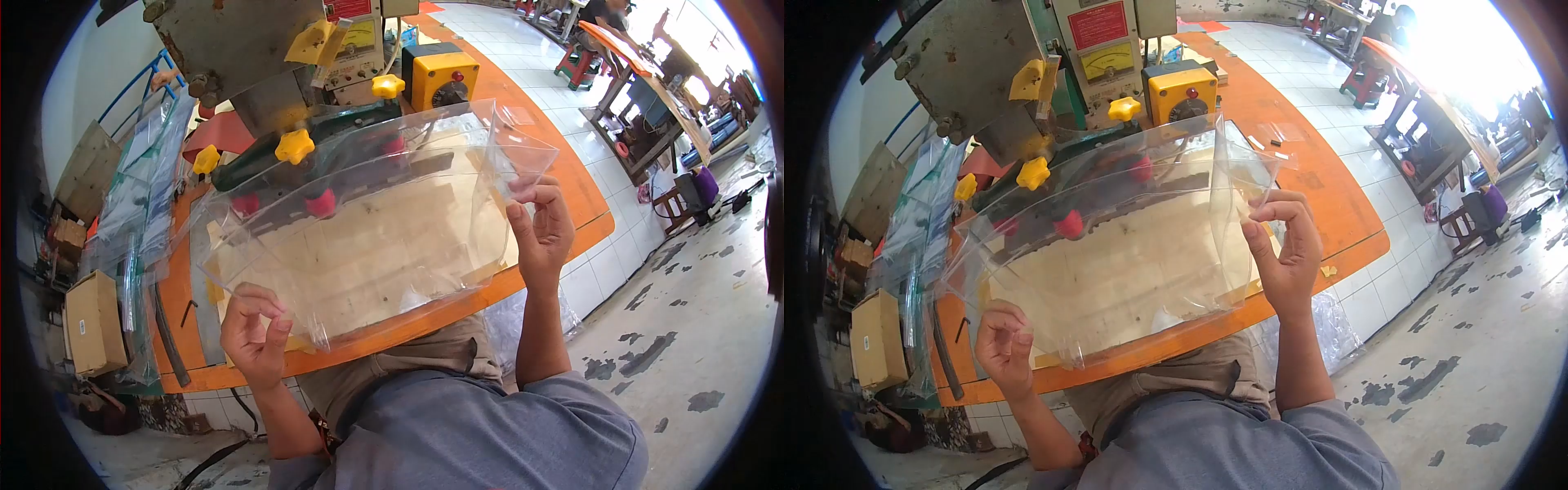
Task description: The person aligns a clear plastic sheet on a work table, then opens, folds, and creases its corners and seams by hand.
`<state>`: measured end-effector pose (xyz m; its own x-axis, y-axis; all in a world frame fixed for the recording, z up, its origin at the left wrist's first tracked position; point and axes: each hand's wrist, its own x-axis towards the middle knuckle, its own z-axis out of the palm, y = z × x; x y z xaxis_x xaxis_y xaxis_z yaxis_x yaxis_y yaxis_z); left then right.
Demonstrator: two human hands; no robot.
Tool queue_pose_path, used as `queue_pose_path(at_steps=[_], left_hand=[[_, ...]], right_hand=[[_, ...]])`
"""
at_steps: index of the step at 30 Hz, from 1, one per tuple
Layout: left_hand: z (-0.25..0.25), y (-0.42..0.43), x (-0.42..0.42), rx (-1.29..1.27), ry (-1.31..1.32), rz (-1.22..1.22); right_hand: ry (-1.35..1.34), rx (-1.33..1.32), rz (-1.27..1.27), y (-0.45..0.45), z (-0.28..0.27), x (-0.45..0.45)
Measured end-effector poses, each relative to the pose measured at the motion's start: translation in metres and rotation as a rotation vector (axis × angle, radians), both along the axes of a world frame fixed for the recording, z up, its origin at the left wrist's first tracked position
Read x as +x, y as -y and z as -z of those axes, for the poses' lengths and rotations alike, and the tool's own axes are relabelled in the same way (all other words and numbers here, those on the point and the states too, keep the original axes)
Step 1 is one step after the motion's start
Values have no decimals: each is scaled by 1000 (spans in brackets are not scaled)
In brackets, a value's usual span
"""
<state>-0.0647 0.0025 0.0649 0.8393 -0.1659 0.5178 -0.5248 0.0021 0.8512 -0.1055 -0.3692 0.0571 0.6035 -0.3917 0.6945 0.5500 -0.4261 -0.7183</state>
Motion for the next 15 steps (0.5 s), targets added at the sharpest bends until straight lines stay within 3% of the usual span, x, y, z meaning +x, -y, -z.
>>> queue_pose_path(at_steps=[10, 15], left_hand=[[5, -4, -1, -29, 32, 99], [4, 2, -5, -118, 46, 182]], right_hand=[[-11, -299, 331, -9, -11, -4], [-19, -320, 390, -12, -12, -2]])
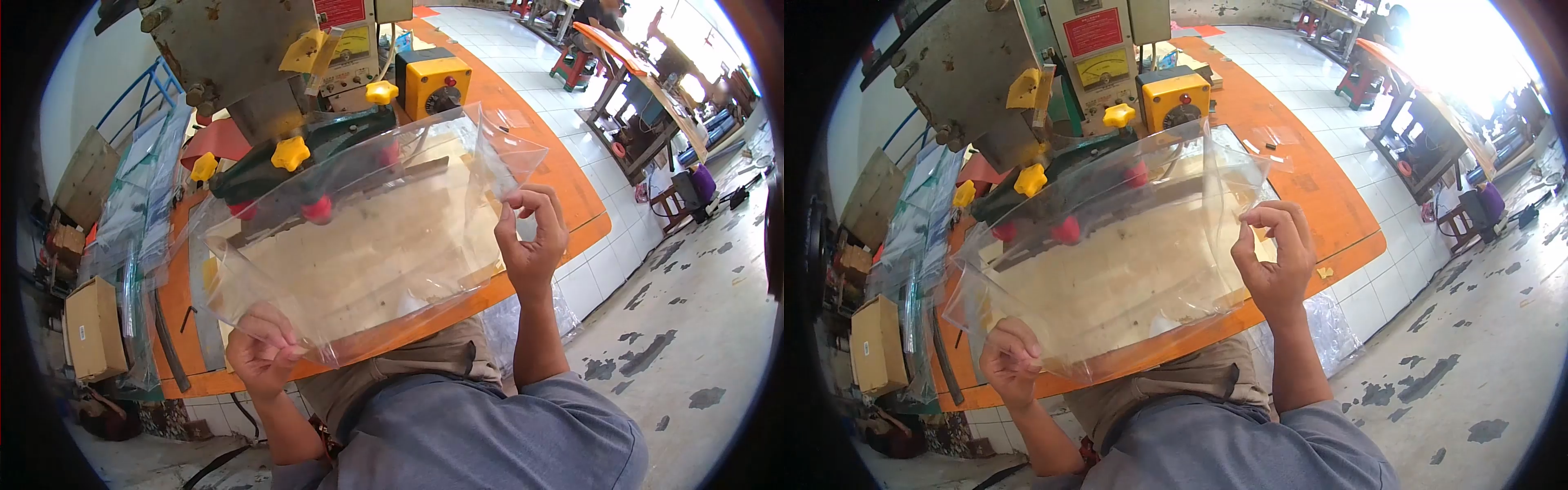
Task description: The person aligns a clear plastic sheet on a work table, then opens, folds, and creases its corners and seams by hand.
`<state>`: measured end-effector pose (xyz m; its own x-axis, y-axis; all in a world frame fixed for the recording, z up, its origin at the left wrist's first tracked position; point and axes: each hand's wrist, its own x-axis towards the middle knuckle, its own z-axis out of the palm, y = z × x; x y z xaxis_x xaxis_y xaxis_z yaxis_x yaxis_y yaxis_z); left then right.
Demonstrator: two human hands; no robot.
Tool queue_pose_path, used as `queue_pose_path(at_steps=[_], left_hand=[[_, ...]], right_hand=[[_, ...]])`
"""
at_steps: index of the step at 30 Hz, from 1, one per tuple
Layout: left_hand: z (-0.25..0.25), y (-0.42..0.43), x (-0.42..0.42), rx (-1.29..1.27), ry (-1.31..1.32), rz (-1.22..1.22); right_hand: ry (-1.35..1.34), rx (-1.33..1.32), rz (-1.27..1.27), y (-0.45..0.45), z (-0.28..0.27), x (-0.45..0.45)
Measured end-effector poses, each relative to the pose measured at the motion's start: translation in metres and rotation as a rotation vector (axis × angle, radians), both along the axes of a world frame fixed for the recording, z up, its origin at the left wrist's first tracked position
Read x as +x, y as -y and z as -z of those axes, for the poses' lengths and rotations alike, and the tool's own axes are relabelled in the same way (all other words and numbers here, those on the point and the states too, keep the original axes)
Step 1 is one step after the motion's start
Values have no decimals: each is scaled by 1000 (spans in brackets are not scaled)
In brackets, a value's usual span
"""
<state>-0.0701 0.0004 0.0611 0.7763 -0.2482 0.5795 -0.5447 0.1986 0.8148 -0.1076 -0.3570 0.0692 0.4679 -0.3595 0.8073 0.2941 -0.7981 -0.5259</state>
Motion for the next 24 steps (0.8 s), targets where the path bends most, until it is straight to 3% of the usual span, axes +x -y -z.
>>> queue_pose_path(at_steps=[7, 9, 11, 15, 18, 24], left_hand=[[-11, -1, -13, 101, -99, 103], [-7, -9, -9, 308, 35, 150], [11, -17, -7, 319, 32, 100], [-6, -12, 6, 347, 131, 80], [-6, -7, 13, 231, 152, -103], [-1, -6, 30, 224, 126, -286]], right_hand=[[-15, 57, 47, -5, 3, 11], [-20, 68, 63, -6, 4, 14], [-17, 89, 58, -7, 5, 17], [24, 166, 33, -6, 12, 19], [121, 255, -113, 2, 25, 23], [-36, 377, -296, -5, 23, 16]])
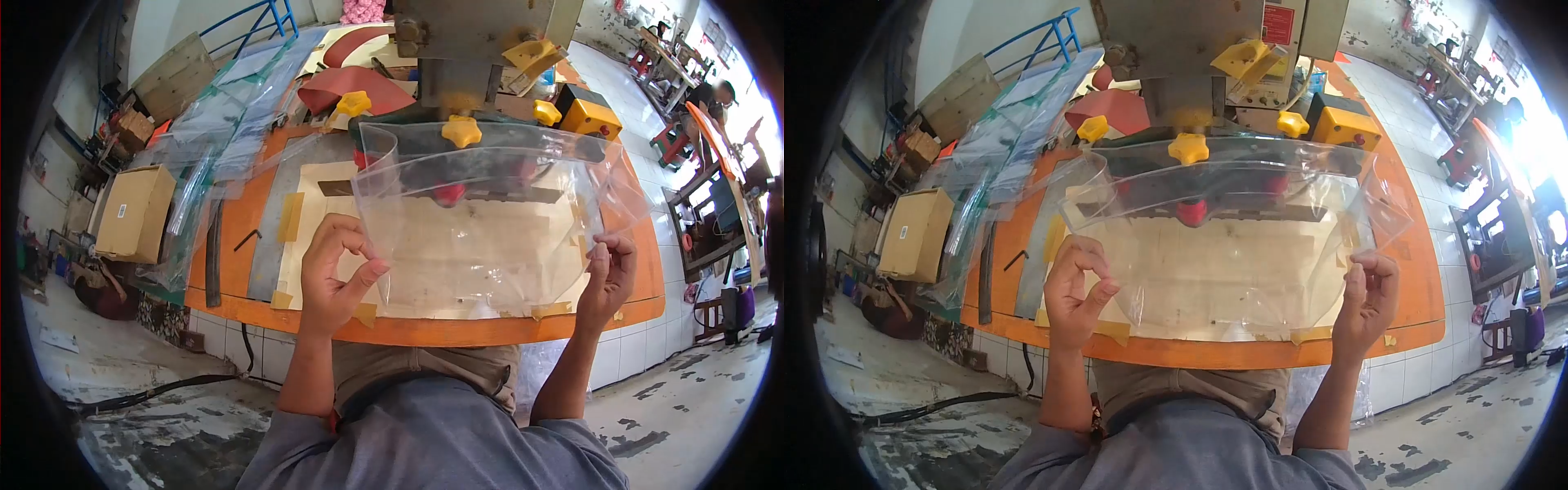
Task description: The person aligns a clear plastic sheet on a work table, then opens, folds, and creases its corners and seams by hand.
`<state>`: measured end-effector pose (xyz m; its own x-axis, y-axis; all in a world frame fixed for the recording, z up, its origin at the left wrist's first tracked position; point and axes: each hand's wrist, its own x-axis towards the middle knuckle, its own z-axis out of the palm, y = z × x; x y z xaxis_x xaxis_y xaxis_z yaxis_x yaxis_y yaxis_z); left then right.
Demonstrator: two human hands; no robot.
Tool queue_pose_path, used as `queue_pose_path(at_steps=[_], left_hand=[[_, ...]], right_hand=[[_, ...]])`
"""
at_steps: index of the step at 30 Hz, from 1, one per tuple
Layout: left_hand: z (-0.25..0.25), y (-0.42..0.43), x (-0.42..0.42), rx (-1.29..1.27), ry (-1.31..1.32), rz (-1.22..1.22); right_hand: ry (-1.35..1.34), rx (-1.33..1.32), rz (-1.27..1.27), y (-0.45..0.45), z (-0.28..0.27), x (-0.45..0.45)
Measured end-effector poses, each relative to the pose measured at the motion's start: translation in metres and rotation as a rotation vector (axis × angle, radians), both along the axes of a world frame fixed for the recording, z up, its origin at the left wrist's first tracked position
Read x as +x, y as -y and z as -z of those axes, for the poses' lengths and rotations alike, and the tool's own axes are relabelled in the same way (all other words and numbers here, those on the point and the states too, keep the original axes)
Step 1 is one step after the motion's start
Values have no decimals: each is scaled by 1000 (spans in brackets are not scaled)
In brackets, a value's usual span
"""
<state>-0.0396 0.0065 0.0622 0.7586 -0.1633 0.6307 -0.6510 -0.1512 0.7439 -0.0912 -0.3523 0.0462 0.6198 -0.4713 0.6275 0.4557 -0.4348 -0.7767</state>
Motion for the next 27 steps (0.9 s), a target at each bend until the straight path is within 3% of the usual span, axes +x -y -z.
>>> queue_pose_path(at_steps=[8, 13, 21, 27], left_hand=[[5, 11, 7, -89, -45, -46], [7, 18, 10, -203, -183, 36], [2, 24, 7, -411, -193, 114], [-6, 18, 10, -369, -243, 209]], right_hand=[[-18, -84, 4, -1, -10, 13], [-109, 143, -251, -5, -17, 11], [-43, 189, -334, 8, -4, 6], [5, 220, -428, 8, -2, 7]])
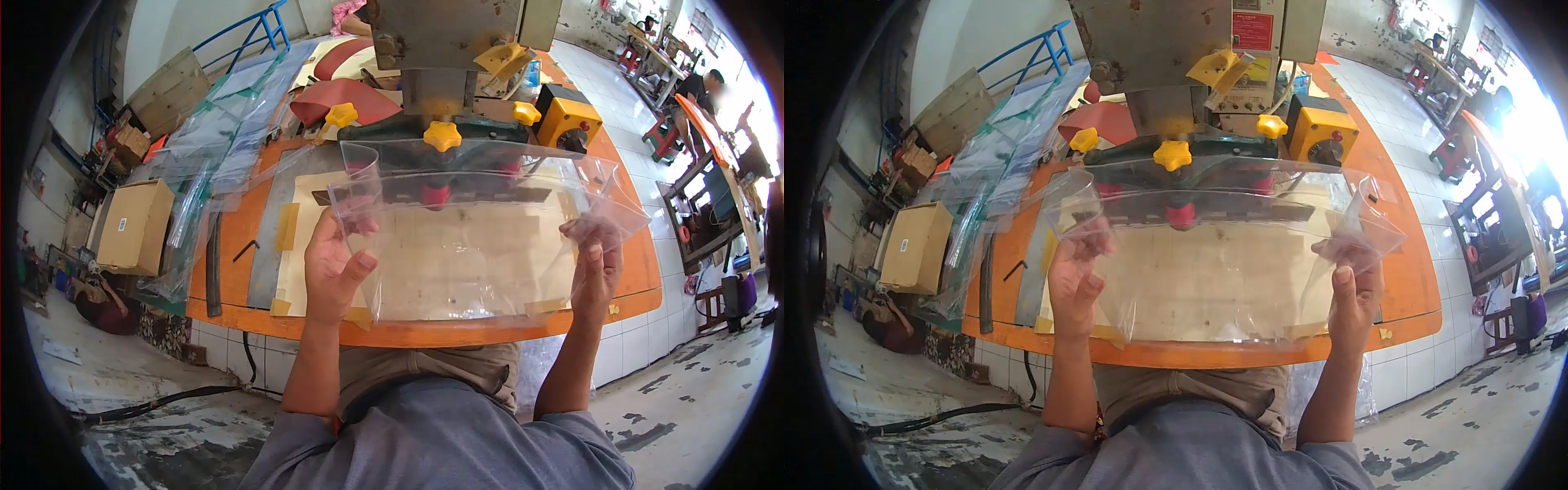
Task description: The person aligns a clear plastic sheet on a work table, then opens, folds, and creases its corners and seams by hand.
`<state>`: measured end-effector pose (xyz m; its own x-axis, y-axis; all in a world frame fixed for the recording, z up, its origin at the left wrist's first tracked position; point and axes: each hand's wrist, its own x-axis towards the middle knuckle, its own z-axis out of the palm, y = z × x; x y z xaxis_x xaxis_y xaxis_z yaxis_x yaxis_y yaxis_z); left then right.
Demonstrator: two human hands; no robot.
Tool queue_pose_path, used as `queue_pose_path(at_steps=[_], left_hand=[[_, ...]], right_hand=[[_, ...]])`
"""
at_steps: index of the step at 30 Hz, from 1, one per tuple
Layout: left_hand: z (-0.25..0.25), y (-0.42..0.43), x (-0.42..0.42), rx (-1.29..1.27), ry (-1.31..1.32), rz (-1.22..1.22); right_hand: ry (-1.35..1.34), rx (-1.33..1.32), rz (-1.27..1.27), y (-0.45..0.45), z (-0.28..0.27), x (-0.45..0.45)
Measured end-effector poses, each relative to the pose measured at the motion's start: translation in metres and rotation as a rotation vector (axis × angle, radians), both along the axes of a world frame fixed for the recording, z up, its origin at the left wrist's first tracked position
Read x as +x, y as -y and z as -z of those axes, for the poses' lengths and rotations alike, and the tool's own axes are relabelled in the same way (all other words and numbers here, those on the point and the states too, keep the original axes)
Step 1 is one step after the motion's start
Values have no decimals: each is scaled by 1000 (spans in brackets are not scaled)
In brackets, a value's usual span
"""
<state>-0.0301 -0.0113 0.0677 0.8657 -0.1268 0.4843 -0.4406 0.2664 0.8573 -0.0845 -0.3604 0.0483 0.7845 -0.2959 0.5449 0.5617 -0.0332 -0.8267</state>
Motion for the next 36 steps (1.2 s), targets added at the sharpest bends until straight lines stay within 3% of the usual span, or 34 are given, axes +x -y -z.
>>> queue_pose_path(at_steps=[7, 12, 20, 30, 36], left_hand=[[0, -1, -4, -65, -11, 22], [-13, -1, -3, -82, -27, 125], [-44, 9, -6, -96, 37, 13], [-49, 10, -5, -137, 128, 127], [-54, 12, -9, -108, 124, 51]], right_hand=[[77, 13, -148, -8, -12, 0], [18, 19, -70, -11, -5, -2], [-5, 9, -25, -15, -13, -4], [147, 126, -110, -11, -44, -6], [150, 125, -77, -16, -49, -8]])
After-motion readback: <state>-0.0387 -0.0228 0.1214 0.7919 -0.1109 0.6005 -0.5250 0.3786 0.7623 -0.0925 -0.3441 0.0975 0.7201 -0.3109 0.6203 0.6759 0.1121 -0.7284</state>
